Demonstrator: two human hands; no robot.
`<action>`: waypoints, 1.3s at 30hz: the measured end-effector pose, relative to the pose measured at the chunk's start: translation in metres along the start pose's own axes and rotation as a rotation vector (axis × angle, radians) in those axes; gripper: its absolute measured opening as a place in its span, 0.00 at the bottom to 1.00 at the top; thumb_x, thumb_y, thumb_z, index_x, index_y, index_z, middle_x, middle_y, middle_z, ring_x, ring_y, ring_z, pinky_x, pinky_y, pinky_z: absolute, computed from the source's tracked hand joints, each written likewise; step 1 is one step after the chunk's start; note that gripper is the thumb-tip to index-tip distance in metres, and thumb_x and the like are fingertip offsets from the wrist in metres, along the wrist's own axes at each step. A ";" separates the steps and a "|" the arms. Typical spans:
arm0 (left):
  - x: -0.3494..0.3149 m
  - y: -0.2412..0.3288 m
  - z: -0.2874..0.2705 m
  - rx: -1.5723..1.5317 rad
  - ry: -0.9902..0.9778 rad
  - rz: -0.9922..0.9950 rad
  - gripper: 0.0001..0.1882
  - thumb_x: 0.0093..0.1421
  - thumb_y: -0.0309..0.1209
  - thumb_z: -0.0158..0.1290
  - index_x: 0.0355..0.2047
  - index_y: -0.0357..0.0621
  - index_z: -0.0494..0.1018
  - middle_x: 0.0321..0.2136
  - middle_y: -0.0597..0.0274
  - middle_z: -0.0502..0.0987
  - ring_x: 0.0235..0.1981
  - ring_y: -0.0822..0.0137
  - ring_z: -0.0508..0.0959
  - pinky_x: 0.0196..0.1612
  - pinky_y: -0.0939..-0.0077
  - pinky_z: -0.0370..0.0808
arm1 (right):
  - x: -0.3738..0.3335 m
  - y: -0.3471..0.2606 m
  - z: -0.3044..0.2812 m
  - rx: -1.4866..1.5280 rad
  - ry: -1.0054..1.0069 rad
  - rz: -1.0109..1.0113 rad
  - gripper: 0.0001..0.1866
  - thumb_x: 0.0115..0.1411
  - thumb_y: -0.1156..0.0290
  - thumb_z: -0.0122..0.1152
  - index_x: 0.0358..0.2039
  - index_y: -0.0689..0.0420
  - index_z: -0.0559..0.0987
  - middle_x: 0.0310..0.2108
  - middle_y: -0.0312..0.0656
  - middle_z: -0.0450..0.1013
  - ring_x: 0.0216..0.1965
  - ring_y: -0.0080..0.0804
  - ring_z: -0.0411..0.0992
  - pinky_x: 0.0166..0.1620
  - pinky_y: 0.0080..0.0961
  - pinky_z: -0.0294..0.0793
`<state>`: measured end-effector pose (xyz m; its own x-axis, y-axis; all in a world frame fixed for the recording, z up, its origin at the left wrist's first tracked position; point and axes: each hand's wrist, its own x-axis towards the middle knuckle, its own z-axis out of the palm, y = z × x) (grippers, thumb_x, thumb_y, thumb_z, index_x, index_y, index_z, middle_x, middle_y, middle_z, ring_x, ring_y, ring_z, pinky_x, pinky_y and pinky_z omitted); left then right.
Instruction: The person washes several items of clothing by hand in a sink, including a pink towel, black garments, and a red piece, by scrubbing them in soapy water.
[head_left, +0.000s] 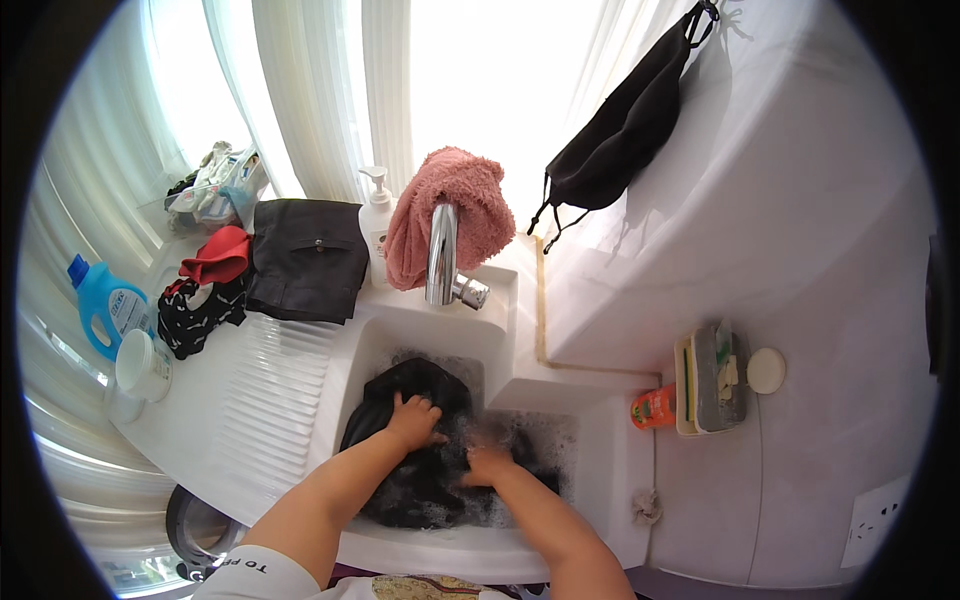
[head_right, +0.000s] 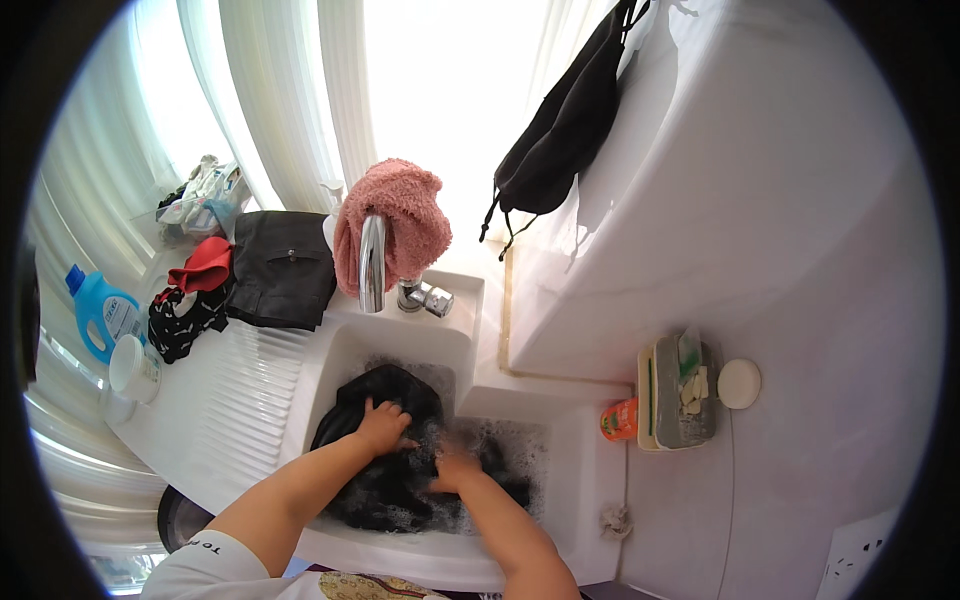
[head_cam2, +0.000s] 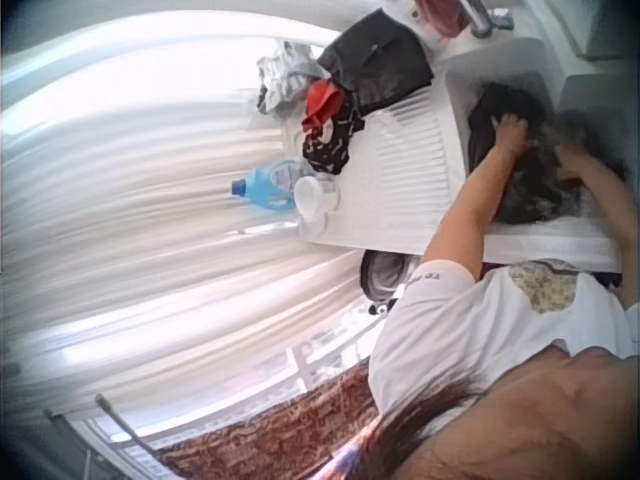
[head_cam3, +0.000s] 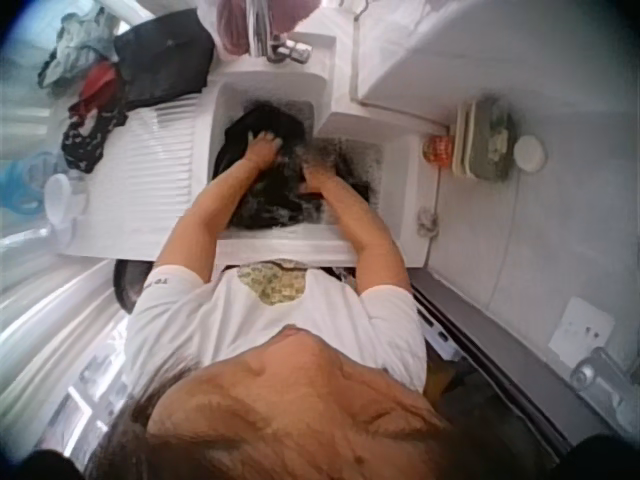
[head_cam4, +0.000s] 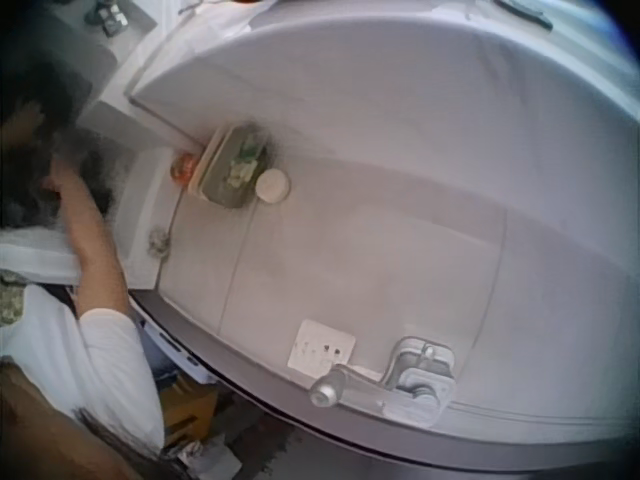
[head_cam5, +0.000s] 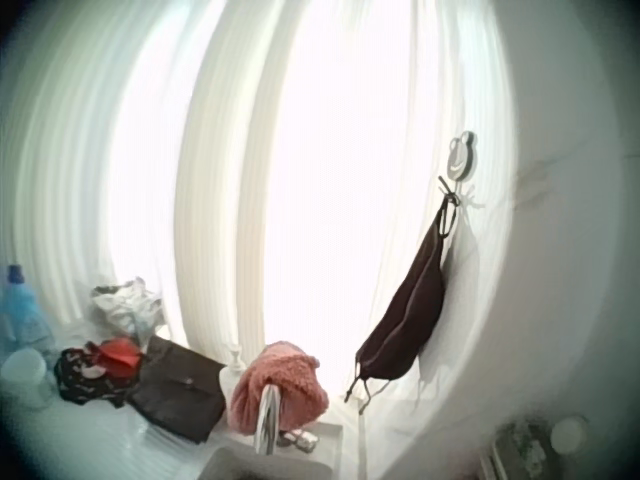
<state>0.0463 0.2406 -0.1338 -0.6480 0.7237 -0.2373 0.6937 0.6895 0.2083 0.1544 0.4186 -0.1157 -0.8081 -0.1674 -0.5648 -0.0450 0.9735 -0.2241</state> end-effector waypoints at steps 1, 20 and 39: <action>-0.010 0.004 -0.014 -0.006 0.035 0.012 0.28 0.52 0.58 0.54 0.37 0.46 0.78 0.39 0.52 0.77 0.49 0.52 0.72 0.58 0.34 0.53 | -0.011 0.000 -0.005 0.045 0.002 -0.024 0.63 0.41 0.48 0.74 0.69 0.53 0.44 0.67 0.51 0.48 0.67 0.50 0.48 0.65 0.49 0.52; -0.117 0.042 -0.273 -2.145 0.111 -0.266 0.22 0.61 0.45 0.54 0.39 0.34 0.75 0.34 0.57 0.81 0.32 0.65 0.81 0.37 0.71 0.80 | -0.140 -0.054 -0.185 1.000 0.987 -0.275 0.30 0.40 0.77 0.70 0.48 0.58 0.73 0.33 0.39 0.74 0.36 0.24 0.73 0.43 0.22 0.72; -0.068 0.015 -0.046 0.068 0.117 -0.093 0.35 0.60 0.61 0.43 0.66 0.74 0.52 0.70 0.54 0.40 0.69 0.43 0.37 0.60 0.24 0.40 | -0.025 -0.048 0.003 0.037 0.400 0.087 0.42 0.58 0.36 0.49 0.68 0.36 0.50 0.71 0.46 0.31 0.70 0.58 0.28 0.56 0.79 0.44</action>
<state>0.0864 0.2034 -0.0708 -0.7396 0.6584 -0.1400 0.6463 0.7527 0.1254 0.1788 0.3759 -0.0933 -0.9729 -0.0035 -0.2311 0.0492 0.9739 -0.2217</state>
